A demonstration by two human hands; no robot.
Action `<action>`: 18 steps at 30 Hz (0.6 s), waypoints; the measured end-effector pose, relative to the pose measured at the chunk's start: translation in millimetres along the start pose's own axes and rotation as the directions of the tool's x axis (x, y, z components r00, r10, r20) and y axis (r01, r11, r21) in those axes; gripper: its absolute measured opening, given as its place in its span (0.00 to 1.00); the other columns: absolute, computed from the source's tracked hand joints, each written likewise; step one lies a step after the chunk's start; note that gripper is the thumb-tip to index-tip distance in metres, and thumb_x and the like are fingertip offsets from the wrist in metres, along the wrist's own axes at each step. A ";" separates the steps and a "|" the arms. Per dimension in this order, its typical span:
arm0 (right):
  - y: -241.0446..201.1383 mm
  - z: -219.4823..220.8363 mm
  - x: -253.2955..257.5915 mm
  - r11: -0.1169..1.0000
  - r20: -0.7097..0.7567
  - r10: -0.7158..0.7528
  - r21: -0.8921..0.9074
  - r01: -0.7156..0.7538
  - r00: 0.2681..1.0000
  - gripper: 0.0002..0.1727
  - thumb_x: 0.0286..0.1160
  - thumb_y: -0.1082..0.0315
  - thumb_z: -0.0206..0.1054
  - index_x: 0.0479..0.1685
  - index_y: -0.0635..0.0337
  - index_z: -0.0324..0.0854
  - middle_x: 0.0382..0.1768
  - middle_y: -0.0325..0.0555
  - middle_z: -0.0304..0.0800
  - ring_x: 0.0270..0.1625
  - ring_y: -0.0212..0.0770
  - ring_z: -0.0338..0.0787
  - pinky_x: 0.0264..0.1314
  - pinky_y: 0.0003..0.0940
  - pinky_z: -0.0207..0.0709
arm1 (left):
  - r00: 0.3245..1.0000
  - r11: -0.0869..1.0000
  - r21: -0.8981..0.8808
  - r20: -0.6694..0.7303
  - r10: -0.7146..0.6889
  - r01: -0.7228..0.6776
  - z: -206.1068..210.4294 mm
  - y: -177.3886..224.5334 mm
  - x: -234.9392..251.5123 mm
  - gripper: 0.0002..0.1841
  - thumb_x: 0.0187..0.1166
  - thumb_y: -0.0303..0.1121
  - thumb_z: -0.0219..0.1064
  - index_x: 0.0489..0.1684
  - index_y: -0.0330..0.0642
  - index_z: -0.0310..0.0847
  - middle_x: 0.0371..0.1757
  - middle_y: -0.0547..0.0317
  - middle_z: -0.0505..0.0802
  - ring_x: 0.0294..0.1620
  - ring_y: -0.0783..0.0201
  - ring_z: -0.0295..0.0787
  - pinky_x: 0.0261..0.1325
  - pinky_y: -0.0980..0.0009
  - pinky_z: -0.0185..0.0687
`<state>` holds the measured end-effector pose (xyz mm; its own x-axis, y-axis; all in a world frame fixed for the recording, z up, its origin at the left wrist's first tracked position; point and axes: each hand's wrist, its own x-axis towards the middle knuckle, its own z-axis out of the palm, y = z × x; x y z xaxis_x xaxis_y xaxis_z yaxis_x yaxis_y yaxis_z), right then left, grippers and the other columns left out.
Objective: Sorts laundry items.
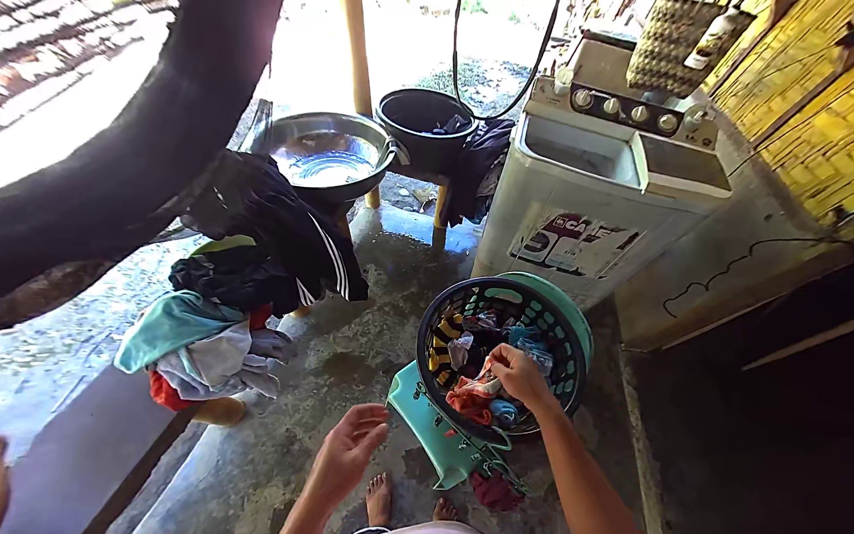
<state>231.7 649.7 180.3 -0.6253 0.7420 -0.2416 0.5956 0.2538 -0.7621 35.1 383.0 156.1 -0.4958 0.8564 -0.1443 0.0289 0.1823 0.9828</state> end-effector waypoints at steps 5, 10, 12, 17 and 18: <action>-52.9 -11.3 -26.2 0.942 0.066 -0.277 0.218 0.257 0.959 0.09 0.79 0.71 0.58 0.48 0.64 0.82 0.33 0.36 0.83 0.34 0.23 0.81 0.42 0.22 0.76 | 0.948 0.929 0.218 0.181 0.262 -0.298 62.5 47.4 41.0 0.22 0.81 0.37 0.67 0.71 0.36 0.80 0.70 0.47 0.88 0.73 0.52 0.82 0.74 0.52 0.78; -75.4 -24.2 -52.3 0.852 -0.124 -0.426 0.278 0.444 0.896 0.08 0.77 0.75 0.58 0.46 0.65 0.83 0.34 0.31 0.87 0.34 0.16 0.82 0.41 0.15 0.78 | 0.913 0.828 0.417 0.321 0.252 -0.375 90.4 40.6 79.3 0.15 0.83 0.36 0.62 0.54 0.33 0.87 0.50 0.43 0.94 0.57 0.47 0.91 0.65 0.47 0.80; -70.9 -37.1 -55.8 0.851 -0.241 -0.384 0.282 0.443 0.891 0.09 0.75 0.76 0.58 0.46 0.66 0.83 0.36 0.32 0.89 0.37 0.17 0.85 0.44 0.17 0.81 | 0.938 0.856 0.425 0.300 0.176 -0.296 79.8 42.7 82.3 0.16 0.84 0.36 0.60 0.57 0.34 0.84 0.47 0.44 0.94 0.52 0.48 0.92 0.60 0.46 0.83; -67.4 -40.2 -59.2 0.728 -0.301 -0.139 0.615 0.303 0.943 0.10 0.78 0.80 0.54 0.42 0.60 0.80 0.26 0.31 0.88 0.28 0.22 0.85 0.37 0.19 0.81 | 0.889 0.807 0.388 0.078 0.452 -0.444 62.8 43.8 75.3 0.18 0.77 0.36 0.68 0.58 0.32 0.84 0.53 0.44 0.92 0.57 0.47 0.88 0.63 0.49 0.82; -70.0 -37.4 -58.4 0.711 -0.262 -0.140 0.645 0.281 0.955 0.10 0.79 0.79 0.53 0.44 0.60 0.79 0.26 0.31 0.87 0.28 0.22 0.84 0.36 0.19 0.81 | 0.829 0.759 0.362 0.076 0.555 -0.541 66.6 45.0 71.3 0.18 0.75 0.37 0.70 0.55 0.31 0.85 0.53 0.43 0.92 0.59 0.47 0.88 0.64 0.49 0.82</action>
<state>245.4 611.8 270.2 -0.5482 0.8357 0.0332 -0.0776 -0.0113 -0.9969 58.9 484.5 182.4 -0.3289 0.8473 0.4169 0.6047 -0.1502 0.7822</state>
